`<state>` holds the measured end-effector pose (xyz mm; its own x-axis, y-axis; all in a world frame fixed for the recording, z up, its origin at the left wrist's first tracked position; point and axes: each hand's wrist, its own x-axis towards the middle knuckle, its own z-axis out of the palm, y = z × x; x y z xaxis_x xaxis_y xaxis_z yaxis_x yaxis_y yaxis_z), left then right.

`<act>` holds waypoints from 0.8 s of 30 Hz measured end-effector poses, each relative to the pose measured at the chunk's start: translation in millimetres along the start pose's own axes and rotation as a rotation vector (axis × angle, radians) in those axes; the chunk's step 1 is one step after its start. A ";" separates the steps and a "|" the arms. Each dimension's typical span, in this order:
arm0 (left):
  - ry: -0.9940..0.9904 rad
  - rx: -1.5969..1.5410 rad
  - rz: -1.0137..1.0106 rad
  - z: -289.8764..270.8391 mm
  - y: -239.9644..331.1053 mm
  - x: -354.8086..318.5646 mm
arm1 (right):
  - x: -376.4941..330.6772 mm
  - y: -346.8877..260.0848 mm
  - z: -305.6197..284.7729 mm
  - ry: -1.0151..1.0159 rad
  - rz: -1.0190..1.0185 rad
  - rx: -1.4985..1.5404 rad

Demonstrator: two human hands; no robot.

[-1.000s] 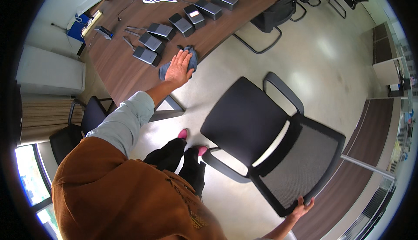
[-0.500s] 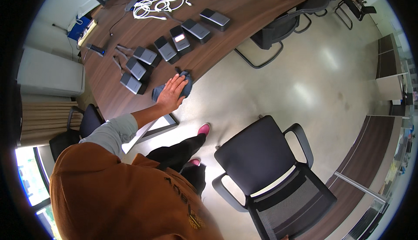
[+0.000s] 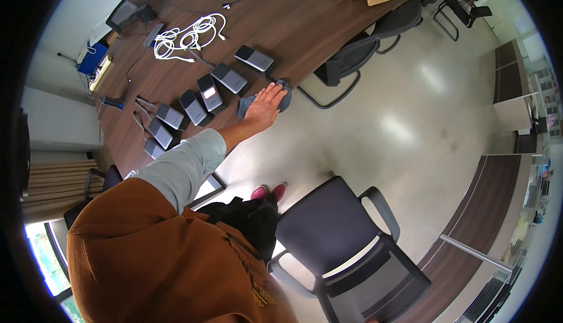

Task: The person wipes the surface of a large wooden conference table with a grey cloth, moving around the table and under a chair to clean the frame and seat.

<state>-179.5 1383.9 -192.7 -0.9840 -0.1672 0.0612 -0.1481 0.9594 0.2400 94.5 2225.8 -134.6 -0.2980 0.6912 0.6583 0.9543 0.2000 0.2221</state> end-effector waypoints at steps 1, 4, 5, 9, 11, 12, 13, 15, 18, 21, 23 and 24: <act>0.007 0.007 0.012 2.1 2.8 13.3 | -3.7 -21.6 -3.4 0.004 0.011 0.039; 0.003 0.018 0.006 2.1 1.6 36.9 | -26.9 -112.1 -75.3 -0.359 -0.186 0.153; 0.006 0.020 0.013 4.6 5.3 48.5 | -34.5 -136.0 -89.4 -0.347 -0.253 0.238; 0.030 0.026 -0.007 6.1 13.5 100.3 | -37.7 -231.5 -133.5 -0.224 -0.476 0.609; 0.042 0.049 -0.041 12.4 17.4 120.0 | -39.6 -287.3 -154.1 -0.196 -0.596 0.786; 0.022 0.039 -0.078 11.9 17.9 128.5 | -48.2 -318.7 -185.5 -0.250 -0.652 0.894; 0.013 0.018 -0.108 9.6 22.9 141.7 | -48.7 -351.6 -189.9 -0.271 -0.755 1.138; 0.039 -0.025 -0.166 4.5 27.9 168.8 | -62.7 -420.2 -209.5 -0.497 -0.819 1.322; 0.118 -0.080 -0.258 10.2 31.4 201.6 | -99.5 -529.2 -271.4 -0.980 -0.821 1.480; 0.221 -0.089 -0.399 17.8 19.5 239.4 | -137.2 -628.6 -343.1 -1.233 -0.944 1.621; 0.300 -0.076 -0.565 17.6 -3.0 263.0 | -155.8 -669.3 -429.6 -1.488 -0.870 1.558; 0.359 -0.065 -0.667 17.7 -22.2 273.9 | -162.2 -690.9 -454.5 -1.572 -0.870 1.537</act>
<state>-447.5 1320.8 -198.4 -0.5938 -0.7815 0.1916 -0.6836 0.6155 0.3922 -526.4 1659.9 -67.9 -0.9546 -0.1533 -0.2553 0.2051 0.2830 -0.9369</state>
